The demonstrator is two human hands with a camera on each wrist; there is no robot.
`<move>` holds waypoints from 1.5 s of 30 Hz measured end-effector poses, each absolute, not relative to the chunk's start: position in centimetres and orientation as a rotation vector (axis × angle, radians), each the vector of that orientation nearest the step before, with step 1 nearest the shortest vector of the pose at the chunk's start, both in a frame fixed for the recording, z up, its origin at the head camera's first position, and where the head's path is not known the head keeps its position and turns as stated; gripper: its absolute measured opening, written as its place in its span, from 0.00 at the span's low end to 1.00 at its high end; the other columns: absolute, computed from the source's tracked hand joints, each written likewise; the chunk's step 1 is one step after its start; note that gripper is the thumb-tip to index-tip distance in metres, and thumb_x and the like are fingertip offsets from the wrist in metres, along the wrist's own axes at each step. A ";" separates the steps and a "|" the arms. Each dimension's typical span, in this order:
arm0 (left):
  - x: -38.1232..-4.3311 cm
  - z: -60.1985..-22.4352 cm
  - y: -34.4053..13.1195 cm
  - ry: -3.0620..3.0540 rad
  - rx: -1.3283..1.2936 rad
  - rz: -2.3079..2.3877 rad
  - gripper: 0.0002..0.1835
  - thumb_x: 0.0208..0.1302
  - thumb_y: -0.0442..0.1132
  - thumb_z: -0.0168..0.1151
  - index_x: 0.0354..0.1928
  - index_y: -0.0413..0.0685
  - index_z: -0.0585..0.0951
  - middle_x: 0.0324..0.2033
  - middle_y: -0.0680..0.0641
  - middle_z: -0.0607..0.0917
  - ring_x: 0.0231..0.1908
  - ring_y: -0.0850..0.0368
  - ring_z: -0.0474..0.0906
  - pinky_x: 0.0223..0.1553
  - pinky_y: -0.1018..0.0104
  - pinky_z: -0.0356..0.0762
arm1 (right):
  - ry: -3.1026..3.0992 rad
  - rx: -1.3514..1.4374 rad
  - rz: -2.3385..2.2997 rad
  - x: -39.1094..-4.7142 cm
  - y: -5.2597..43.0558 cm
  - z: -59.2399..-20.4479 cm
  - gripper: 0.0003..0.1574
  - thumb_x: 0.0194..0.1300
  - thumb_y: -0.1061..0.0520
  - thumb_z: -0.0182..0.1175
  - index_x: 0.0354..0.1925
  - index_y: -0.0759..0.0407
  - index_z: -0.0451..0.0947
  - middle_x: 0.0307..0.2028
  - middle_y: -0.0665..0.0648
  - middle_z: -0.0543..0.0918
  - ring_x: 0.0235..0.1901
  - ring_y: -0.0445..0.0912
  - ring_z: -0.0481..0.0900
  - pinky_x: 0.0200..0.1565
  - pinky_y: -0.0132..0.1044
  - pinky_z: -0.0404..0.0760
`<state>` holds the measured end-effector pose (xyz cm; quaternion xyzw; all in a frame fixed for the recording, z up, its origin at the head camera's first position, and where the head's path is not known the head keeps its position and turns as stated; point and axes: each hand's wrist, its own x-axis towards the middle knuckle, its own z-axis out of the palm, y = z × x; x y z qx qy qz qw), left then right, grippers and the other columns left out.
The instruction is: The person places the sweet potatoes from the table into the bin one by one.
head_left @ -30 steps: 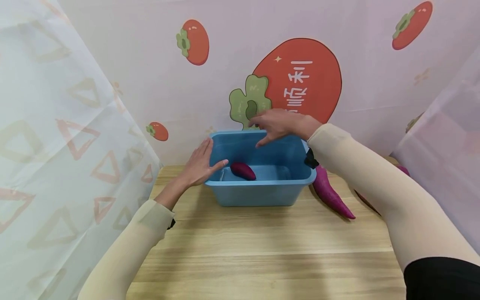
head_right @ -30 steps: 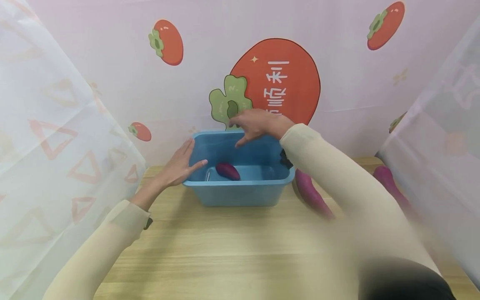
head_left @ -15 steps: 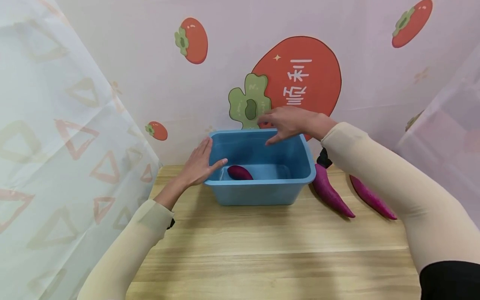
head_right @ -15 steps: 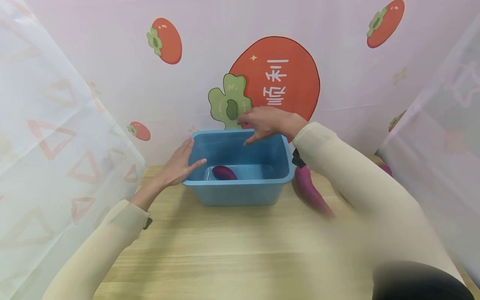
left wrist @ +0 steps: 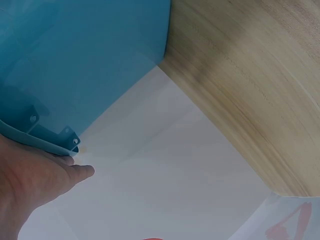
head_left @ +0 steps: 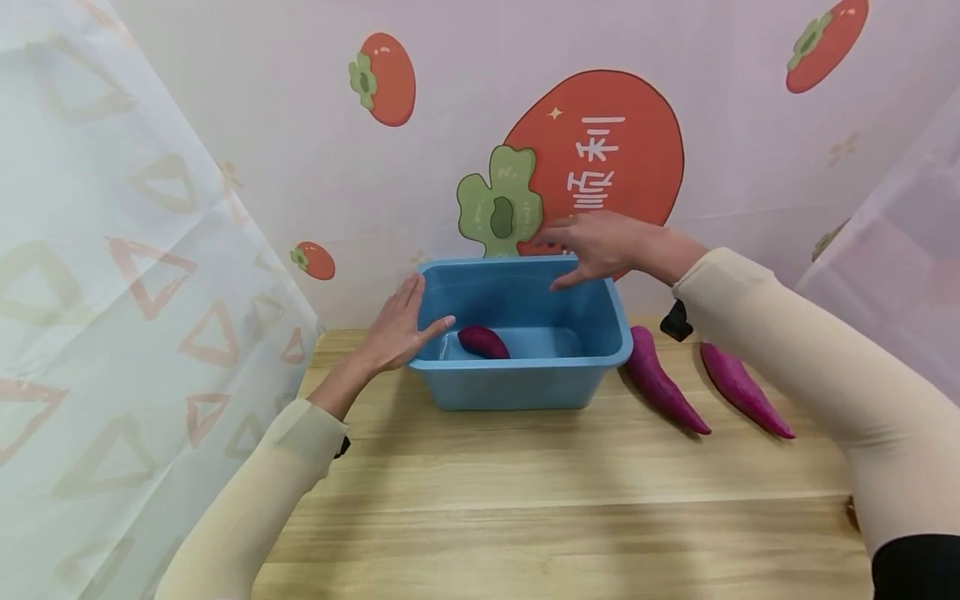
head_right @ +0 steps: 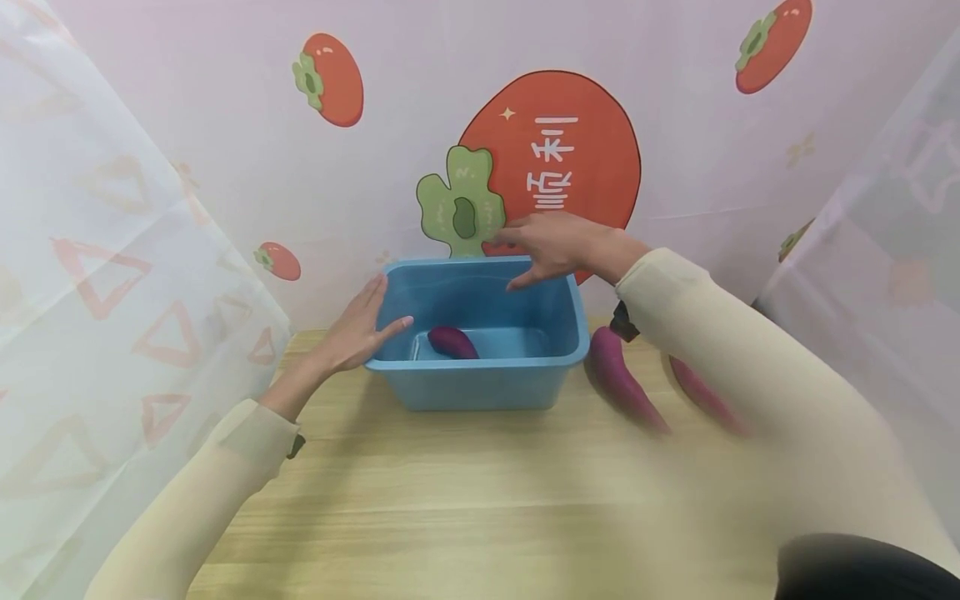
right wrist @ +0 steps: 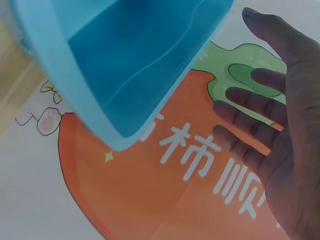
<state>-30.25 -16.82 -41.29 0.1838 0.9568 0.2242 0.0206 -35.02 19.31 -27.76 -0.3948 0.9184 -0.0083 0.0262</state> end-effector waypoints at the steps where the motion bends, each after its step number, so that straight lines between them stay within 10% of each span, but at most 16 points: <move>1: -30.3 -41.3 -16.8 2.967 0.571 0.697 0.57 0.74 0.72 0.46 0.85 0.42 0.36 0.86 0.42 0.38 0.85 0.43 0.31 0.82 0.39 0.36 | 2.844 -1.217 -0.025 -34.9 19.6 -27.7 0.57 0.56 0.33 0.78 0.75 0.55 0.72 0.67 0.63 0.81 0.60 0.61 0.84 0.57 0.61 0.85; 45: -30.2 -41.2 -17.0 2.956 0.585 0.709 0.57 0.74 0.73 0.46 0.85 0.42 0.36 0.86 0.42 0.38 0.85 0.44 0.31 0.82 0.41 0.35 | 3.040 -0.986 -0.108 -32.5 31.0 -29.9 0.54 0.58 0.39 0.78 0.74 0.60 0.71 0.71 0.68 0.76 0.64 0.68 0.80 0.58 0.69 0.81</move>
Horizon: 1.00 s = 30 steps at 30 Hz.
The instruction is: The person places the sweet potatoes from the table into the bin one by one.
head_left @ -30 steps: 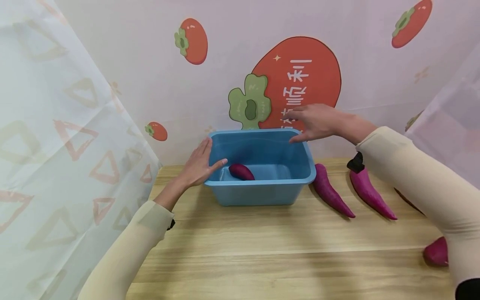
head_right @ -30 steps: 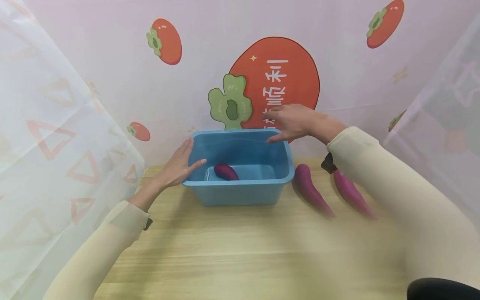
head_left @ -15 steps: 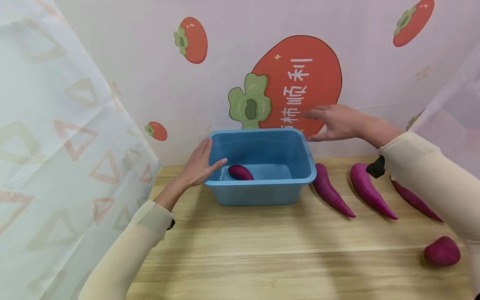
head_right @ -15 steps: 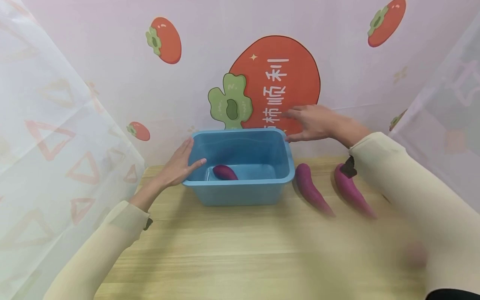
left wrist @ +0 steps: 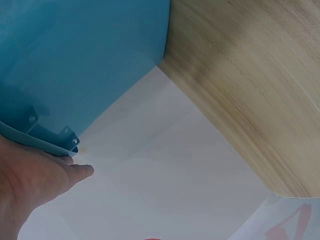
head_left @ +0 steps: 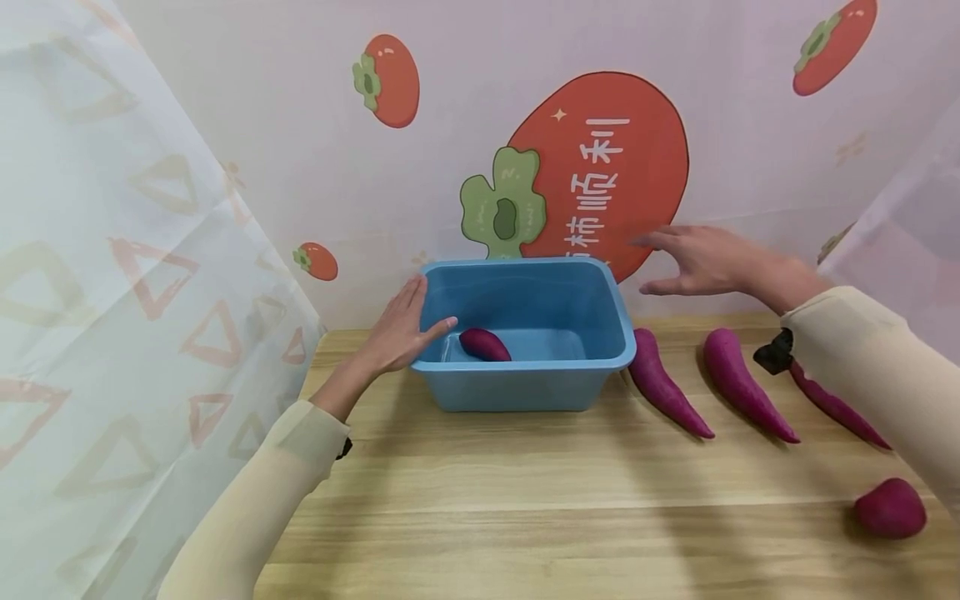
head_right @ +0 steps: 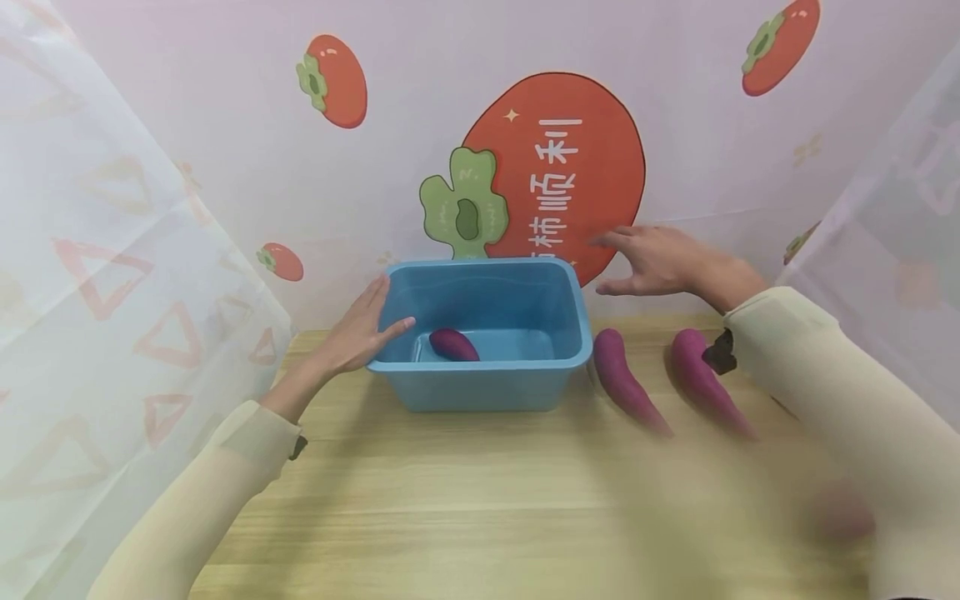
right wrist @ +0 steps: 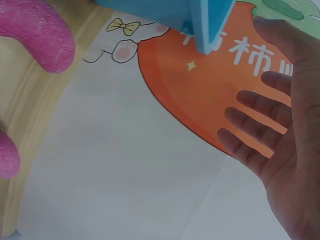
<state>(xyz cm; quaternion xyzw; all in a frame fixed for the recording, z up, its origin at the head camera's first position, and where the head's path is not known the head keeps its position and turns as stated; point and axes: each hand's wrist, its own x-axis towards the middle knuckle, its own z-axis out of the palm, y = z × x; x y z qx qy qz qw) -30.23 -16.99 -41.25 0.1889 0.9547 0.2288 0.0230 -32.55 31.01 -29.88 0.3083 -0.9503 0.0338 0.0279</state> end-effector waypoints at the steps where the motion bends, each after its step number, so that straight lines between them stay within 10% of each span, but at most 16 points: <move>1: -30.2 -41.3 -17.0 2.955 0.585 0.709 0.57 0.74 0.73 0.46 0.85 0.42 0.36 0.86 0.42 0.38 0.85 0.44 0.31 0.82 0.41 0.35 | -2.930 0.955 0.113 -32.5 31.2 -30.1 0.54 0.58 0.39 0.78 0.75 0.60 0.71 0.71 0.67 0.76 0.64 0.67 0.79 0.58 0.69 0.81; 30: -30.2 -41.4 -17.0 2.963 0.586 0.749 0.56 0.74 0.72 0.46 0.85 0.43 0.37 0.86 0.42 0.39 0.85 0.43 0.32 0.82 0.40 0.36 | -2.995 0.854 0.218 -31.5 33.6 -34.6 0.56 0.57 0.36 0.77 0.75 0.59 0.71 0.70 0.69 0.77 0.66 0.69 0.78 0.55 0.69 0.82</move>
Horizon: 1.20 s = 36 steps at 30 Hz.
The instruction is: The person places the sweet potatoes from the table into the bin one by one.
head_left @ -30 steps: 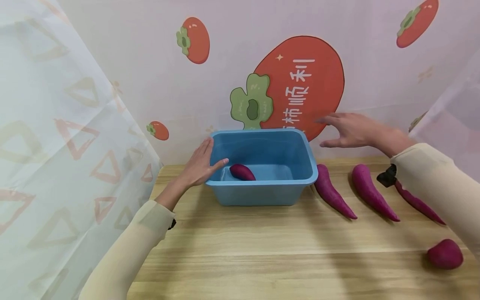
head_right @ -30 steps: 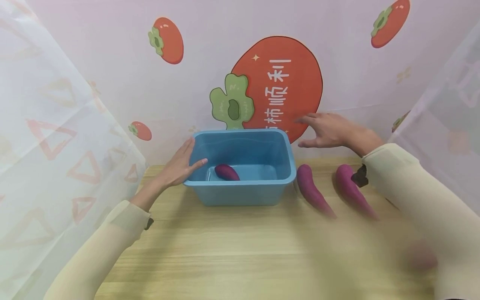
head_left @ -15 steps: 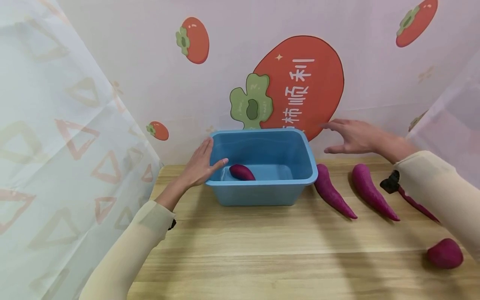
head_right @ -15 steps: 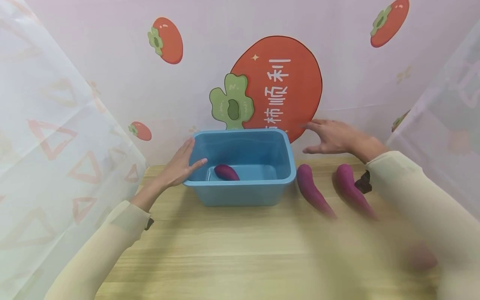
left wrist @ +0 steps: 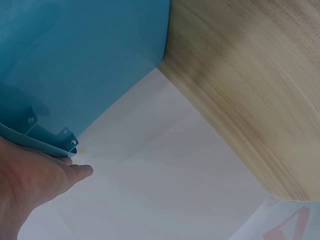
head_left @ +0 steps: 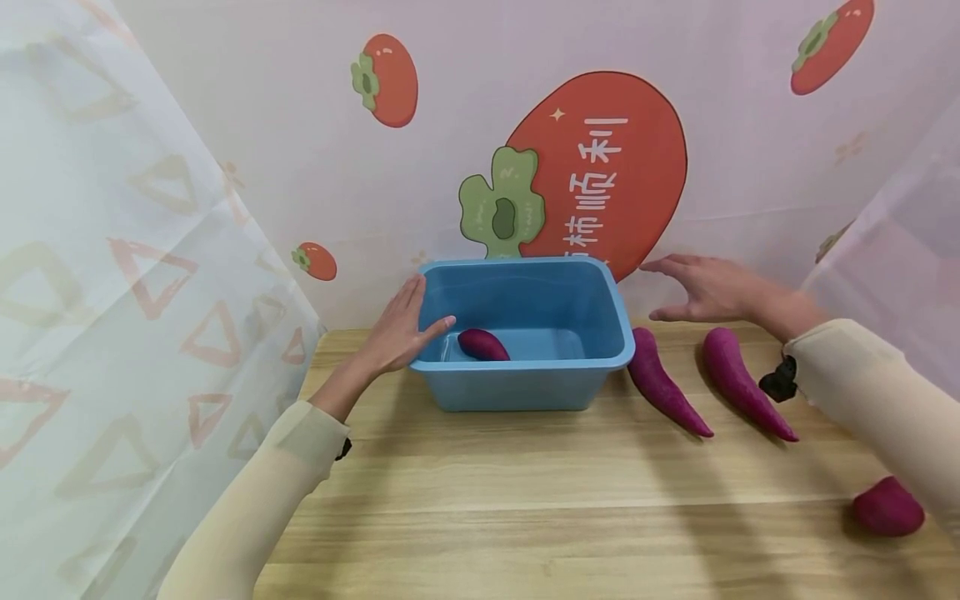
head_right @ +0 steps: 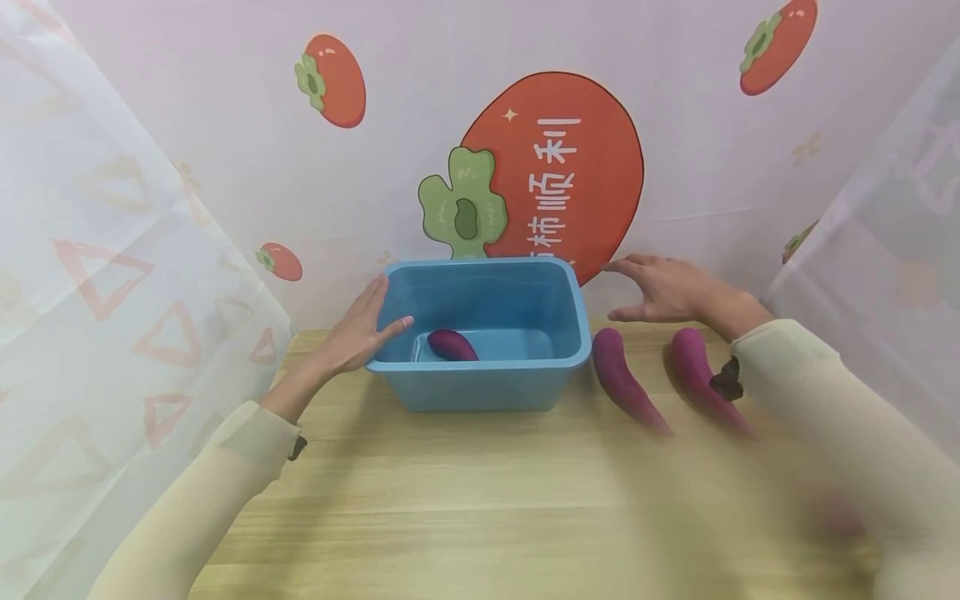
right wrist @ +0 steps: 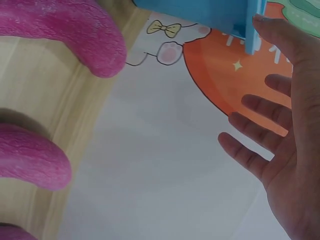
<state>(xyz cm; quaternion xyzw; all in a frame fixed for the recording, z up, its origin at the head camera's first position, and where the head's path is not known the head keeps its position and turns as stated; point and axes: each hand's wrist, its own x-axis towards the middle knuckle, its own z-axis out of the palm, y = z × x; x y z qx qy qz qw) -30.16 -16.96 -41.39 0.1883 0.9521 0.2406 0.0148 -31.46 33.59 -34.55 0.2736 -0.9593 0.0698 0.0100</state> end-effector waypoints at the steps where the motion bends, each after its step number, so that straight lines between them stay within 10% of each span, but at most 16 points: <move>1: -30.2 -41.4 -17.0 2.963 0.586 0.749 0.56 0.74 0.72 0.46 0.85 0.43 0.37 0.86 0.42 0.39 0.85 0.43 0.32 0.82 0.40 0.36 | -2.999 0.854 0.215 -31.4 33.6 -34.8 0.56 0.57 0.36 0.77 0.75 0.59 0.71 0.70 0.69 0.77 0.66 0.69 0.78 0.55 0.69 0.82; 36: -30.2 -41.5 -16.9 2.963 0.564 0.770 0.57 0.74 0.73 0.45 0.85 0.43 0.37 0.86 0.42 0.39 0.85 0.42 0.33 0.82 0.38 0.39 | -3.057 0.810 0.303 -29.4 34.7 -41.0 0.55 0.59 0.39 0.76 0.77 0.57 0.68 0.72 0.70 0.74 0.66 0.71 0.77 0.54 0.72 0.82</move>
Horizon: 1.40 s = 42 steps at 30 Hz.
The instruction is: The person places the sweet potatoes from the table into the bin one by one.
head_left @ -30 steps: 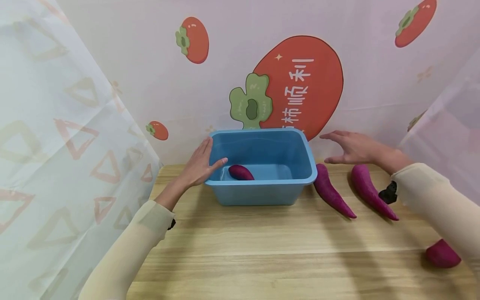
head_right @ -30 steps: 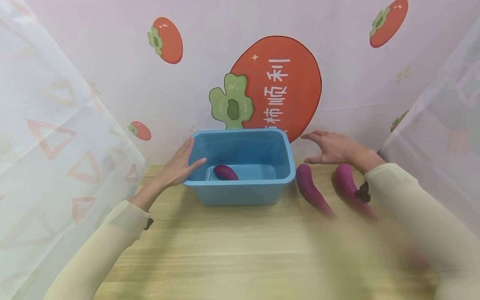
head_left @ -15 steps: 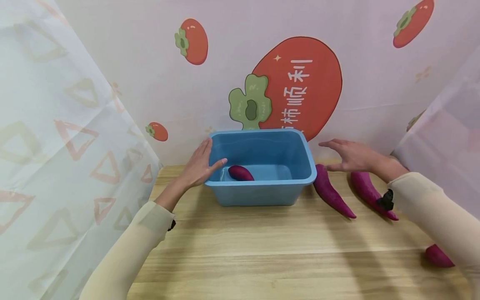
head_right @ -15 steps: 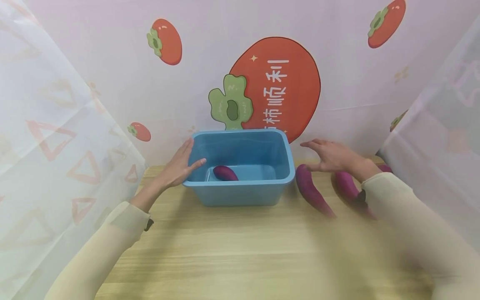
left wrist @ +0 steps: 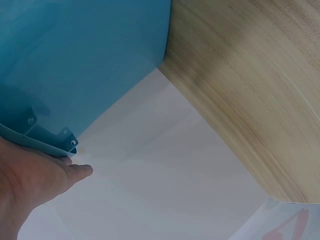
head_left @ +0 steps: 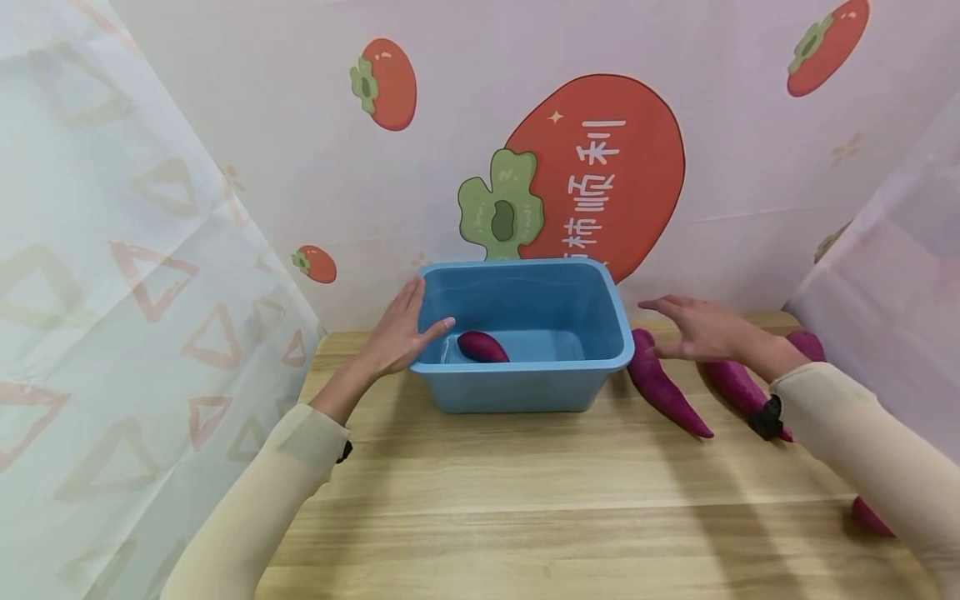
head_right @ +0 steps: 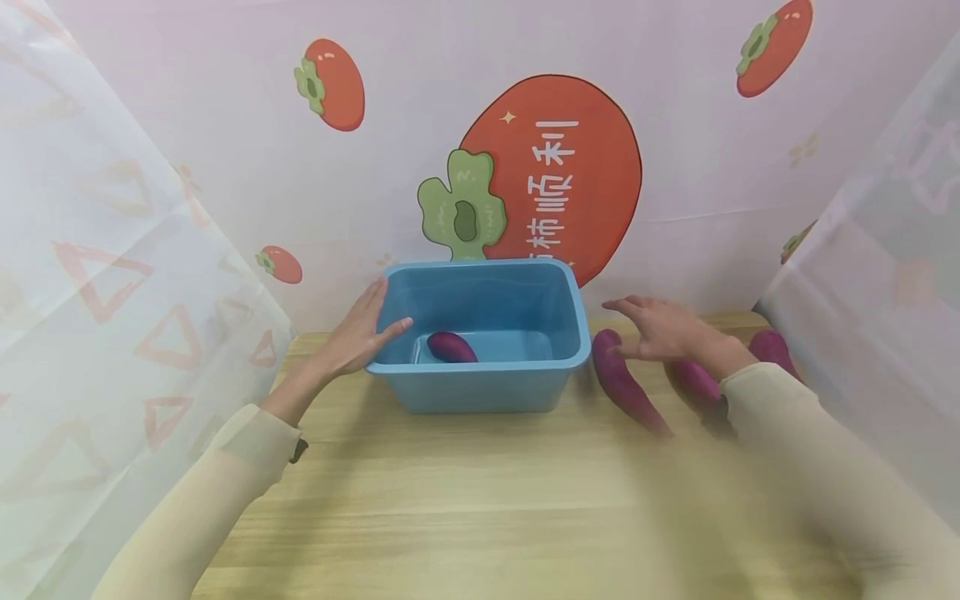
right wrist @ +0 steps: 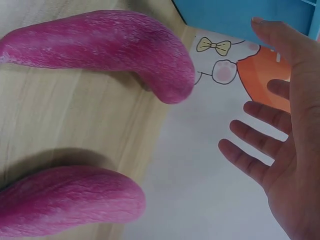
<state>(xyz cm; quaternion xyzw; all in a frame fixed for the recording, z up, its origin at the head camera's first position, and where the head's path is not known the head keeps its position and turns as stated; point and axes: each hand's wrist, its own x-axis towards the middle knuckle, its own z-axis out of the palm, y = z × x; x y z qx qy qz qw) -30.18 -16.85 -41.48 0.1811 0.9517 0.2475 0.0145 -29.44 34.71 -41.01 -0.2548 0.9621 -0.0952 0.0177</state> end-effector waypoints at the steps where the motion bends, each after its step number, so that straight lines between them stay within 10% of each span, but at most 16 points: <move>1: -30.2 -41.5 -16.8 2.963 0.564 0.773 0.57 0.74 0.73 0.45 0.85 0.43 0.37 0.86 0.42 0.39 0.85 0.42 0.33 0.82 0.38 0.39 | 2.989 -0.789 -0.297 -29.4 34.7 -41.2 0.55 0.59 0.39 0.76 0.77 0.57 0.68 0.72 0.70 0.74 0.66 0.71 0.77 0.53 0.72 0.82; 42: -30.1 -41.5 -16.9 2.955 0.557 0.784 0.57 0.74 0.73 0.45 0.85 0.44 0.35 0.86 0.42 0.38 0.85 0.42 0.33 0.82 0.38 0.38 | 2.987 -0.722 -0.324 -29.2 34.6 -46.9 0.62 0.57 0.30 0.74 0.75 0.65 0.67 0.68 0.75 0.74 0.60 0.74 0.80 0.50 0.72 0.84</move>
